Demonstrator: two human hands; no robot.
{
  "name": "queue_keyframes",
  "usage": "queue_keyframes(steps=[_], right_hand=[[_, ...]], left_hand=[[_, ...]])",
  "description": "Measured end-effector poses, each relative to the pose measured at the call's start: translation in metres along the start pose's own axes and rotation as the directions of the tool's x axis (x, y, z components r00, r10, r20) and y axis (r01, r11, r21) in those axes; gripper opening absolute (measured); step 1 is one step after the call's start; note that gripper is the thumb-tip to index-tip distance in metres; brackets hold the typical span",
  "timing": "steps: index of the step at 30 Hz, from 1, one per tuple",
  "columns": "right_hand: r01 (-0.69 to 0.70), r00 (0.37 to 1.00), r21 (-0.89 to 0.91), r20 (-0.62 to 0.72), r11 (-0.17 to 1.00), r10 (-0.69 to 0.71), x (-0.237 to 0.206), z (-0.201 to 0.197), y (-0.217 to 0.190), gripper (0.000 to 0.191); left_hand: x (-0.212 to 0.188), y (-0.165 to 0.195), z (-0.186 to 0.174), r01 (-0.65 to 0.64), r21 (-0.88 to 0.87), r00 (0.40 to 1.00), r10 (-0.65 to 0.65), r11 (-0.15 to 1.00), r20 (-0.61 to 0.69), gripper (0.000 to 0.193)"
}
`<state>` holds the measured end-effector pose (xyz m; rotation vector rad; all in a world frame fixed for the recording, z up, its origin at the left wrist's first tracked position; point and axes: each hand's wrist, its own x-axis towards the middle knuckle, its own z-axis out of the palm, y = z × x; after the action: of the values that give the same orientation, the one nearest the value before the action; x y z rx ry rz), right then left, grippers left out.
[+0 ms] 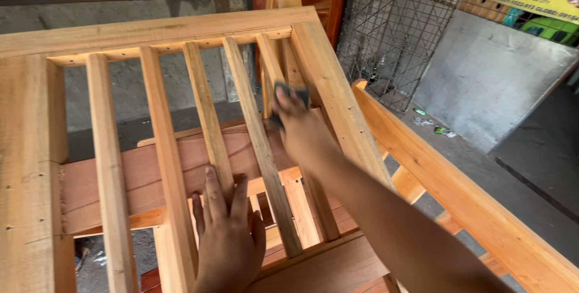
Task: The person sands a wooden chair frame and a small slatted wooden panel using a sanding block, working over the slats, rails, and seat surfaces. They reposition the chair and panel between sanding passes and continue sanding the seat and armrest areas by hand.
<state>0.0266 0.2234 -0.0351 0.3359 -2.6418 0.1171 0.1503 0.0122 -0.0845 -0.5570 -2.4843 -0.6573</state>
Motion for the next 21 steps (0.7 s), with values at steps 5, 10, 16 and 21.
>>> queue_keyframes(steps=[5, 10, 16, 21], right_hand=[[-0.031, 0.997, 0.147, -0.066, 0.989, 0.042, 0.051, 0.005, 0.013, 0.053], [0.011, 0.995, 0.173, -0.1, 0.985, 0.007, -0.054, 0.005, 0.002, 0.06], [0.09, 0.993, 0.089, 0.065, 0.992, -0.096, -0.196, -0.022, -0.038, 0.074], [0.073, 0.982, 0.287, 0.147, 0.955, -0.12, -0.241, -0.065, -0.037, 0.056]], left_hand=[[-0.001, 0.0, -0.001, 0.002, -0.029, 0.999, -0.003, 1.0, -0.033, 0.072], [-0.006, -0.004, 0.005, -0.003, -0.047, 0.999, 0.001, 0.999, -0.049, 0.07], [-0.007, -0.009, 0.013, 0.0, 0.053, 0.995, 0.005, 0.999, -0.102, 0.069], [-0.01, 0.008, 0.007, -0.341, -0.08, 0.928, 0.322, 0.937, -0.187, 0.091]])
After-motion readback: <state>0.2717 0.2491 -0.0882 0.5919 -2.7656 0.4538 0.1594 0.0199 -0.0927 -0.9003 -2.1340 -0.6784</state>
